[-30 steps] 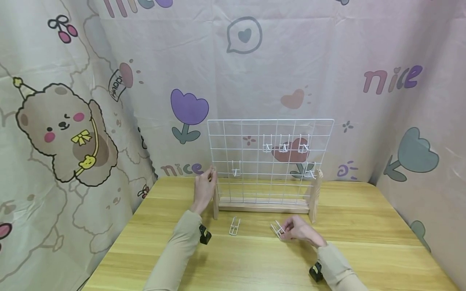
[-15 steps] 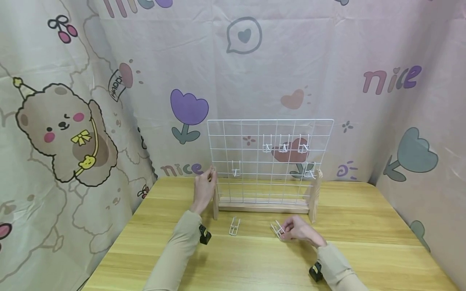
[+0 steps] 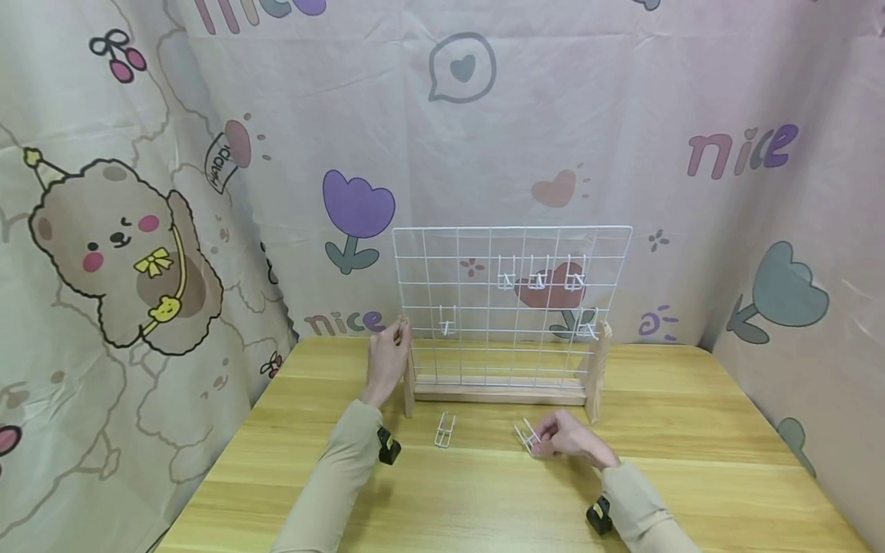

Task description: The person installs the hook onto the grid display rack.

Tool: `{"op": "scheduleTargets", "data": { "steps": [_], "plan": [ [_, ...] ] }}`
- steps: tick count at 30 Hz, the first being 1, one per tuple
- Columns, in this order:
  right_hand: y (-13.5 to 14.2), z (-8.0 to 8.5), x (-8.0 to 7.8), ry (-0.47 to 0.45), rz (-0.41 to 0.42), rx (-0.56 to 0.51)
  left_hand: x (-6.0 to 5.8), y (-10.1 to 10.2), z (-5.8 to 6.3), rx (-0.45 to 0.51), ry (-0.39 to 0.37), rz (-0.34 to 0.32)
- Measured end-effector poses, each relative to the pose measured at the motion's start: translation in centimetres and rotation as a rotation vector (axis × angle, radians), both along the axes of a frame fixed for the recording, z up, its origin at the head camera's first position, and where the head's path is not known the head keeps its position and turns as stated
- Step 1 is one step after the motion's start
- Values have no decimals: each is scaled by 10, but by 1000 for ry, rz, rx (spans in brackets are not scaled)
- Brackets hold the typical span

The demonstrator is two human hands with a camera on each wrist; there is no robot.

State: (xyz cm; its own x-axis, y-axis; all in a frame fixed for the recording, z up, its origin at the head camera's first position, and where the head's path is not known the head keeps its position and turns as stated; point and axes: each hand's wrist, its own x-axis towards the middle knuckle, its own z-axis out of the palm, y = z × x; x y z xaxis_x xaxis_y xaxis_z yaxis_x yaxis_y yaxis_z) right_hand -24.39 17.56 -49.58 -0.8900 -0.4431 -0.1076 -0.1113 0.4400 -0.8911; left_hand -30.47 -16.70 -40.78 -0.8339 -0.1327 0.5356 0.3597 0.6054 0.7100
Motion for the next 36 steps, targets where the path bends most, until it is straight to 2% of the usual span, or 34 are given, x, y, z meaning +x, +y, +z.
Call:
{"op": "scheduleTargets", "data": {
  "steps": [5, 18, 26, 36],
  "plan": [
    [1, -2, 0, 9, -1, -23, -1, 0, 1, 2, 2, -6],
    [7, -4, -3, -51, -30, -127, 0, 0, 0, 20, 1, -12],
    [5, -1, -4, -105, -97, -237, 0, 0, 0, 7, 10, -5],
    [6, -3, -8, -8, -183, -318, 0, 0, -1, -13, 36, -1]
  ]
}}
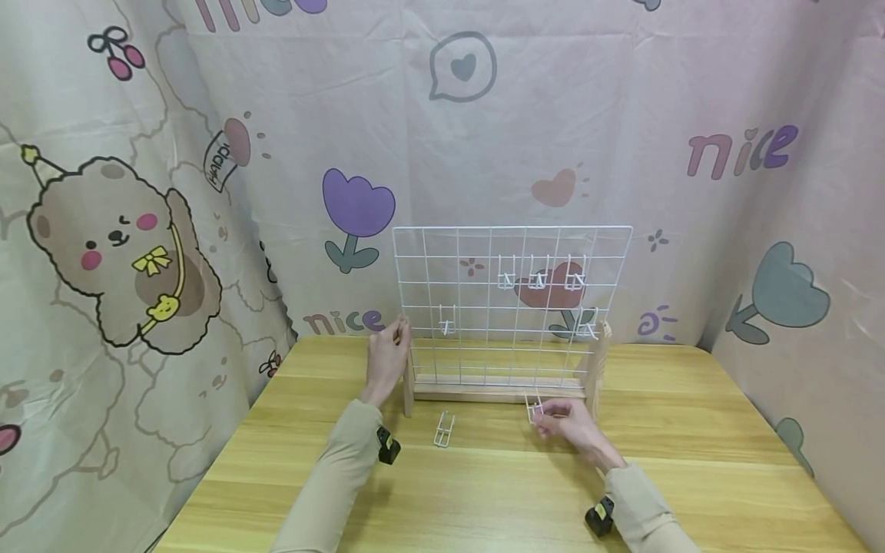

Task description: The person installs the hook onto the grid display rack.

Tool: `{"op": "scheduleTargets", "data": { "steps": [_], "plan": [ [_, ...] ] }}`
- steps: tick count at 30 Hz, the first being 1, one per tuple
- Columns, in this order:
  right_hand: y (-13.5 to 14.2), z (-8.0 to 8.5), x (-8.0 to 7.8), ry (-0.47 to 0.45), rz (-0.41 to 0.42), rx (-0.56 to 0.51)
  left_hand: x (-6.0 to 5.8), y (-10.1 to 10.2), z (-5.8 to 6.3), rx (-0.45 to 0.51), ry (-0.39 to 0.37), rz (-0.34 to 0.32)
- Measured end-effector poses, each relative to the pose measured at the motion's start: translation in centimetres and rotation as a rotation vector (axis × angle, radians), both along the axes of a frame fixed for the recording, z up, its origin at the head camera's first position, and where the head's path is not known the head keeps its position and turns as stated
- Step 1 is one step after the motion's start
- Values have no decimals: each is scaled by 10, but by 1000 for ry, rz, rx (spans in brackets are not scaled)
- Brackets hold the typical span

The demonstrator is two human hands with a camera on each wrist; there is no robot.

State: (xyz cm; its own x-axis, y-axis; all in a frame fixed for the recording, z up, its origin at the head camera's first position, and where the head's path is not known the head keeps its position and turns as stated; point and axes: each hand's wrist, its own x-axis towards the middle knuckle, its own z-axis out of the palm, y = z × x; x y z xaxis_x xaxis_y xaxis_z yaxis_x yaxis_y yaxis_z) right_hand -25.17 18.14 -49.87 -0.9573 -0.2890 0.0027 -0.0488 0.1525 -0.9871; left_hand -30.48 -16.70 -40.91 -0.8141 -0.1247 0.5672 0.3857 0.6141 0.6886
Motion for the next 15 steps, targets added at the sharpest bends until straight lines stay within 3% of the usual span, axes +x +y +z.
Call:
{"op": "scheduleTargets", "data": {
  "steps": [15],
  "plan": [
    [-6, 7, -2, -12, -225, -139, 0, 0, 1, 21, -13, 1]
  ]
}}
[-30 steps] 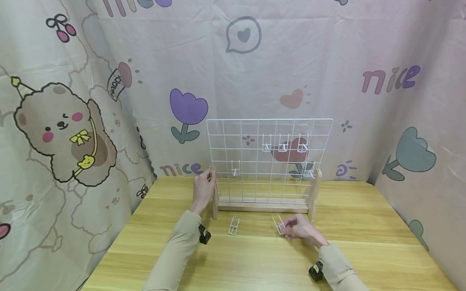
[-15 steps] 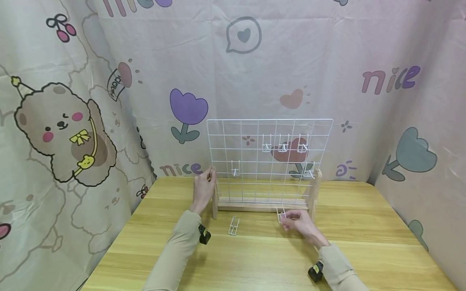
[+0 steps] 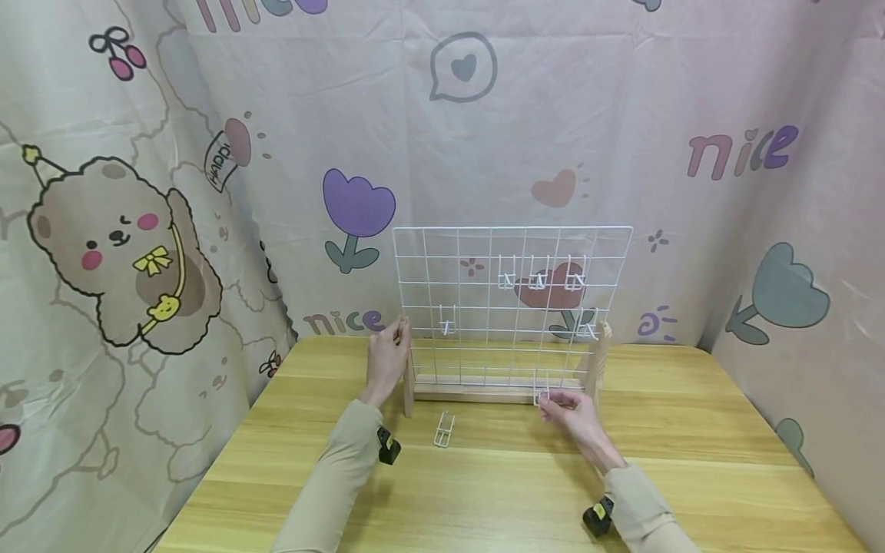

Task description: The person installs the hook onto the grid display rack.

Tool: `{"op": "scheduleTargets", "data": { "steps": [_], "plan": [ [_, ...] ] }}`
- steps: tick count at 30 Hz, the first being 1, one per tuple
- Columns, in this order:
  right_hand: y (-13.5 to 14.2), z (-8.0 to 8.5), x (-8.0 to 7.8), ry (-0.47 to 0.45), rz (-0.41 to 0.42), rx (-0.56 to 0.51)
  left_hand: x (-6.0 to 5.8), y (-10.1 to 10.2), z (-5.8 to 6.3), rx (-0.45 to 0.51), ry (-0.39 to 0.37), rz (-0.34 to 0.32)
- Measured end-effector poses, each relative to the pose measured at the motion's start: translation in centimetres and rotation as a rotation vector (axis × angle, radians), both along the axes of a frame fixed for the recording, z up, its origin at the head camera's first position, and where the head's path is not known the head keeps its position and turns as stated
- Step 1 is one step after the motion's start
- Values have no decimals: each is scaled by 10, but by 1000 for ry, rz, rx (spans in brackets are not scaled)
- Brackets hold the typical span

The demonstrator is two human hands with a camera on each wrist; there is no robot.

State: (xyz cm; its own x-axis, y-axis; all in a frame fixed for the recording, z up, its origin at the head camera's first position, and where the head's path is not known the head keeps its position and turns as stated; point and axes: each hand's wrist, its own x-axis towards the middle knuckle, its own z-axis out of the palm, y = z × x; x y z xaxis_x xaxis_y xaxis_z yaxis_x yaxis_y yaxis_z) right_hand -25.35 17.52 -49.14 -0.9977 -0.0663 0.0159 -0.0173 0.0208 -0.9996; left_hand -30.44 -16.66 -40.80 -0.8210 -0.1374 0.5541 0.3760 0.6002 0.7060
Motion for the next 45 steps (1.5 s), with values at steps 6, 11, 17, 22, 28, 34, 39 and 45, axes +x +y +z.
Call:
{"op": "scheduleTargets", "data": {
  "steps": [6, 11, 17, 22, 28, 34, 39, 45],
  "plan": [
    [-3, 1, -2, 50, -17, -126, 0, -1, 0, -3, 10, 4],
    [-6, 4, -6, 55, -55, -193, 1, -1, 0, -9, 6, 4],
    [-5, 11, -11, 66, -97, -223, 0, -1, 0, -15, 11, 3],
    [-4, 17, -16, 77, -118, -244, -1, -1, -1, -16, 19, 4],
    [-4, 25, -20, 67, -138, -291, -2, -1, -1, -28, 15, 20],
    [-5, 30, -23, 55, -146, -337, -3, 0, -1, -8, -6, 4],
    [-5, 30, -25, 57, -153, -344, -3, 0, -1, -3, -12, 7],
    [-3, 29, -25, 51, -151, -341, -3, 0, -1, 1, -13, 6]
  ]
}}
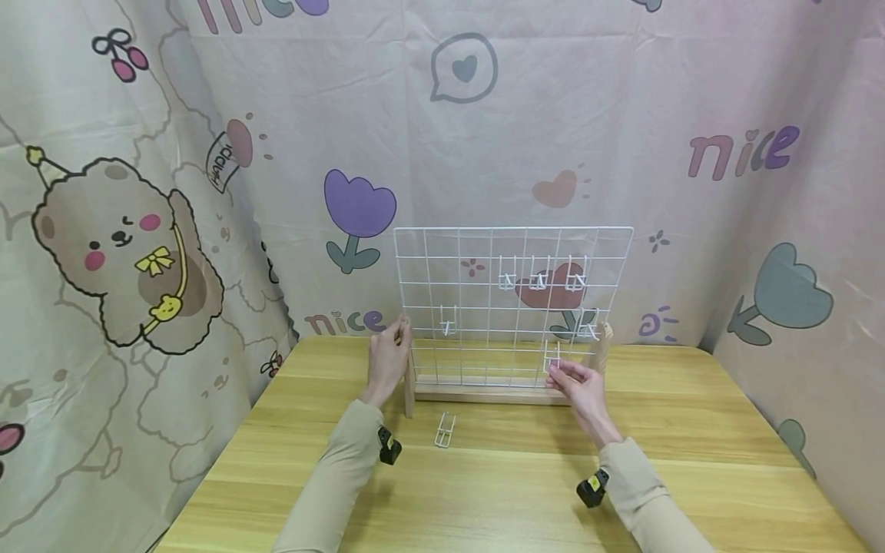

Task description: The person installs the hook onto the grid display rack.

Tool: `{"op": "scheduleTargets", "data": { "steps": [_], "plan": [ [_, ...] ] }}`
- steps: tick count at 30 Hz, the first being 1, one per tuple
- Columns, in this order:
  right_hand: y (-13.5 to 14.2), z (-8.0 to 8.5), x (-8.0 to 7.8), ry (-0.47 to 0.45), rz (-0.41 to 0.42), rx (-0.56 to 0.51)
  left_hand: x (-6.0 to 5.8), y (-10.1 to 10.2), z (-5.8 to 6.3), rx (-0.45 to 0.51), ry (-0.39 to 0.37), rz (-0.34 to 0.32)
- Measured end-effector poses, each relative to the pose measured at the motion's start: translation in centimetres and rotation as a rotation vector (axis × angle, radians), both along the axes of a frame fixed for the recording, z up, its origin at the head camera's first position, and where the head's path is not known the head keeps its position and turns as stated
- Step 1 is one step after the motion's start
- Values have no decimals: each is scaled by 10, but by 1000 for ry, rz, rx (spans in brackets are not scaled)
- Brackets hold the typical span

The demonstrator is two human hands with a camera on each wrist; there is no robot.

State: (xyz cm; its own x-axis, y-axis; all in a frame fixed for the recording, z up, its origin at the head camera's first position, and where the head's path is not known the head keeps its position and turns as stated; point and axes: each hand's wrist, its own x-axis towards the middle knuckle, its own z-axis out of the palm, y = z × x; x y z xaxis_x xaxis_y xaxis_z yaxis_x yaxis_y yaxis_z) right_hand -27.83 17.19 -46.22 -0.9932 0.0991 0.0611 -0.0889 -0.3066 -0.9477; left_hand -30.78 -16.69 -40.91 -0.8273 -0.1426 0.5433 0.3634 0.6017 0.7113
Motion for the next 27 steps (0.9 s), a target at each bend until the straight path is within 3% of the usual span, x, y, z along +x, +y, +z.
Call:
{"op": "scheduleTargets", "data": {
  "steps": [19, 27],
  "plan": [
    [3, -2, 1, 17, -27, -16, 2, 0, 0, 0, -11, 4],
    [5, -2, 1, -15, -58, 3, 2, 0, 0, 1, -2, 0]
  ]
}}
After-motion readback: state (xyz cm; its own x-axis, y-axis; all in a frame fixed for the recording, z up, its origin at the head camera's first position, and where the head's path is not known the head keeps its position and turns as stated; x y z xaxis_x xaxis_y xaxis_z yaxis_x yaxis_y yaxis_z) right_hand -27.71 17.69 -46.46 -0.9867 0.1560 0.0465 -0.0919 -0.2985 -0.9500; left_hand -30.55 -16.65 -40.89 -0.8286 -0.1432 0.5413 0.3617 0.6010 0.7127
